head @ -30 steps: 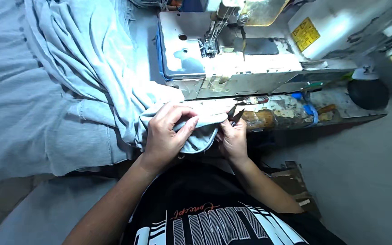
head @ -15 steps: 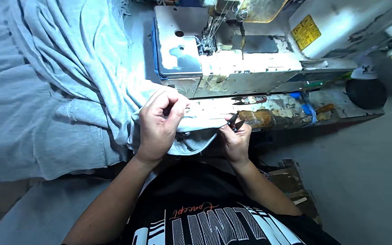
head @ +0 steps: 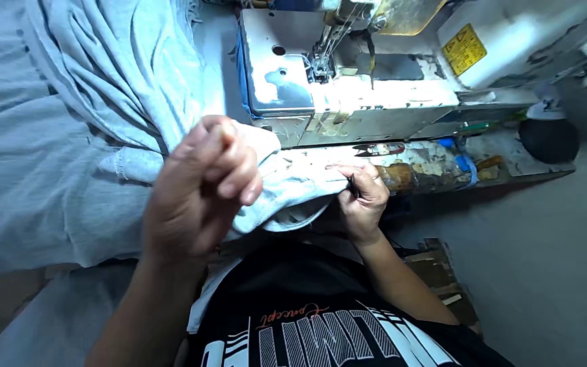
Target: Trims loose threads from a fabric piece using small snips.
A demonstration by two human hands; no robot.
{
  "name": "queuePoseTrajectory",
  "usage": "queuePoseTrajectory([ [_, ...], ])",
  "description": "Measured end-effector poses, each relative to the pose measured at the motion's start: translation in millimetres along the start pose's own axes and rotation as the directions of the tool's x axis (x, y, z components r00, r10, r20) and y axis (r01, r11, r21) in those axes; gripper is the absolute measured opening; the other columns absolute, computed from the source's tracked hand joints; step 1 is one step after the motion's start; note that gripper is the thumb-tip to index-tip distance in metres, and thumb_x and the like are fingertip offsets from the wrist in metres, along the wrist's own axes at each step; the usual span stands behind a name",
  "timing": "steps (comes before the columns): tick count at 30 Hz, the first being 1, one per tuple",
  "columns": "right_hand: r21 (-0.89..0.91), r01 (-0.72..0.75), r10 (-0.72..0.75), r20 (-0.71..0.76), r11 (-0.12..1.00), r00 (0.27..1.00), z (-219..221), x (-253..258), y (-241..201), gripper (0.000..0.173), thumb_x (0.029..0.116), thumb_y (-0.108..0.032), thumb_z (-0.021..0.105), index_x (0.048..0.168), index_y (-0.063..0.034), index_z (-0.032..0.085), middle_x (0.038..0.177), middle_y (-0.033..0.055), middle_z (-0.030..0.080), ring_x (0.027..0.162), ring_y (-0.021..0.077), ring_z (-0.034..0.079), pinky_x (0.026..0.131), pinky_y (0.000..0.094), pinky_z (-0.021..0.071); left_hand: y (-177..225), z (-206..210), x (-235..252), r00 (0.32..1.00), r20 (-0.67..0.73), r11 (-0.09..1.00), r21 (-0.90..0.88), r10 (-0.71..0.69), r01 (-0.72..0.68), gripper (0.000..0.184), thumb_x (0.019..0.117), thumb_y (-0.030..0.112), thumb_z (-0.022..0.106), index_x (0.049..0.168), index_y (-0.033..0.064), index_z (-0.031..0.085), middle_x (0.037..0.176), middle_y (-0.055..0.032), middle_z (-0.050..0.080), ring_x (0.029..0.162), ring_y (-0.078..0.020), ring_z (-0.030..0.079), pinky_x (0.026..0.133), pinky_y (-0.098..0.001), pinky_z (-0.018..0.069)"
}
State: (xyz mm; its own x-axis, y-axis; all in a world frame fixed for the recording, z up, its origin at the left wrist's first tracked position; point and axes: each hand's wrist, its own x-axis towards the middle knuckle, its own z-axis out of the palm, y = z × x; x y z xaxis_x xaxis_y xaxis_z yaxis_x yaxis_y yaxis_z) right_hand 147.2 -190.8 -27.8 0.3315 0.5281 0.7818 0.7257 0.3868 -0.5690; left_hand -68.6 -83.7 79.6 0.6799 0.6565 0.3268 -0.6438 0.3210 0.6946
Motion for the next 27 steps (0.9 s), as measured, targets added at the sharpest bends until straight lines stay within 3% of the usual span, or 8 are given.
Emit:
queuePoseTrajectory([
  [4, -0.031, -0.015, 0.014, -0.025, 0.999, 1.0, 0, 0, -1, 0.018, 0.0858, 0.005, 0.063, 0.099, 0.0016, 0.075, 0.102, 0.0127, 0.07, 0.102, 0.0113, 0.067, 0.09, 0.0202, 0.0536, 39, -4, -22, 0.966, 0.025, 0.898, 0.364, 0.258, -0.249, 0.014, 0.1067, 0.018, 0.048, 0.096, 0.0172, 0.057, 0.067, 0.0092, 0.05, 0.049, -0.0004, 0.048, 0.047, -0.012, 0.0452],
  [7, 0.012, -0.003, 0.003, -0.03, 1.0, 1.0, 2, 1, -9, 0.014, 0.0879, 0.0, 0.065, 0.099, -0.0006, 0.074, 0.103, 0.0099, 0.07, 0.103, 0.0093, 0.067, 0.091, 0.0202, 0.0534, 9, 10, -26, 0.923, 0.236, 0.375, 0.861, 0.305, -0.344, 0.01, 0.1018, 0.022, 0.062, 0.103, 0.0133, 0.066, 0.089, 0.0084, 0.066, 0.077, 0.0016, 0.063, 0.07, -0.0144, 0.0547],
  [9, 0.033, 0.031, -0.03, -0.026, 0.999, 0.999, 3, 5, -17, 0.012, 0.0893, -0.003, 0.067, 0.098, -0.0022, 0.074, 0.101, 0.0079, 0.07, 0.102, 0.0072, 0.066, 0.09, 0.0187, 0.0539, -32, 10, -18, 0.897, 0.369, 0.058, 0.917, 0.244, -0.394, 0.02, 0.0968, 0.017, 0.066, 0.107, 0.0019, 0.073, 0.097, -0.0073, 0.066, 0.084, -0.0112, 0.063, 0.074, -0.0232, 0.0533],
  [11, 0.031, 0.063, -0.063, -0.024, 0.998, 0.998, 3, 9, -21, 0.009, 0.0913, -0.008, 0.069, 0.097, -0.0029, 0.074, 0.098, 0.0073, 0.069, 0.098, 0.0069, 0.067, 0.087, 0.0183, 0.0545, -59, 2, -10, 0.891, 0.412, -0.054, 0.911, 0.193, -0.409, 0.018, 0.0955, 0.014, 0.066, 0.103, 0.0012, 0.076, 0.097, -0.0121, 0.069, 0.084, -0.0161, 0.068, 0.072, -0.0263, 0.0562],
  [15, -0.052, 0.066, -0.067, -0.005, 0.996, 0.998, -7, 9, -15, 0.011, 0.086, -0.004, 0.067, 0.092, 0.0005, 0.075, 0.093, 0.0118, 0.071, 0.094, 0.0111, 0.068, 0.085, 0.0202, 0.0542, -58, -5, -9, 0.911, 0.353, 0.143, 0.911, 0.213, -0.387, 0.015, 0.0924, 0.005, 0.063, 0.092, -0.0007, 0.077, 0.09, -0.0075, 0.07, 0.085, -0.0075, 0.065, 0.078, -0.0188, 0.0543],
  [21, -0.126, -0.027, 0.03, 0.017, 0.992, 0.999, -9, 3, -4, 0.015, 0.0804, 0.0, 0.064, 0.09, 0.0015, 0.075, 0.086, 0.0106, 0.067, 0.083, 0.0086, 0.063, 0.076, 0.0166, 0.0496, -34, -17, -16, 0.999, -0.016, 0.859, 0.512, 0.043, -0.029, 0.013, 0.0959, 0.006, 0.063, 0.095, 0.0085, 0.076, 0.09, 0.0029, 0.069, 0.065, -0.0017, 0.062, 0.059, -0.0164, 0.0559],
  [25, -0.071, 0.071, -0.066, 0.069, 0.995, 0.995, -5, 6, -9, 0.03, 0.0852, -0.004, 0.068, 0.115, -0.0006, 0.07, 0.111, 0.0151, 0.066, 0.1, 0.0138, 0.064, 0.087, 0.022, 0.0518, -44, -14, -9, 1.0, 0.021, 0.926, 0.376, 0.004, -0.011, 0.013, 0.0975, 0.006, 0.062, 0.095, 0.0087, 0.074, 0.094, 0.0008, 0.068, 0.07, -0.0036, 0.064, 0.063, -0.0182, 0.0581],
  [27, 0.014, 0.147, -0.148, 0.069, 0.989, 0.987, -5, 9, -12, 0.018, 0.0929, -0.007, 0.068, 0.11, -0.0017, 0.071, 0.109, 0.0124, 0.066, 0.104, 0.012, 0.065, 0.091, 0.0227, 0.0544, -47, -14, -6, 0.995, 0.092, 0.939, 0.344, -0.028, -0.006, 0.014, 0.1002, 0.007, 0.058, 0.098, 0.0073, 0.072, 0.107, -0.0036, 0.067, 0.082, -0.0096, 0.069, 0.073, -0.0252, 0.0624],
])
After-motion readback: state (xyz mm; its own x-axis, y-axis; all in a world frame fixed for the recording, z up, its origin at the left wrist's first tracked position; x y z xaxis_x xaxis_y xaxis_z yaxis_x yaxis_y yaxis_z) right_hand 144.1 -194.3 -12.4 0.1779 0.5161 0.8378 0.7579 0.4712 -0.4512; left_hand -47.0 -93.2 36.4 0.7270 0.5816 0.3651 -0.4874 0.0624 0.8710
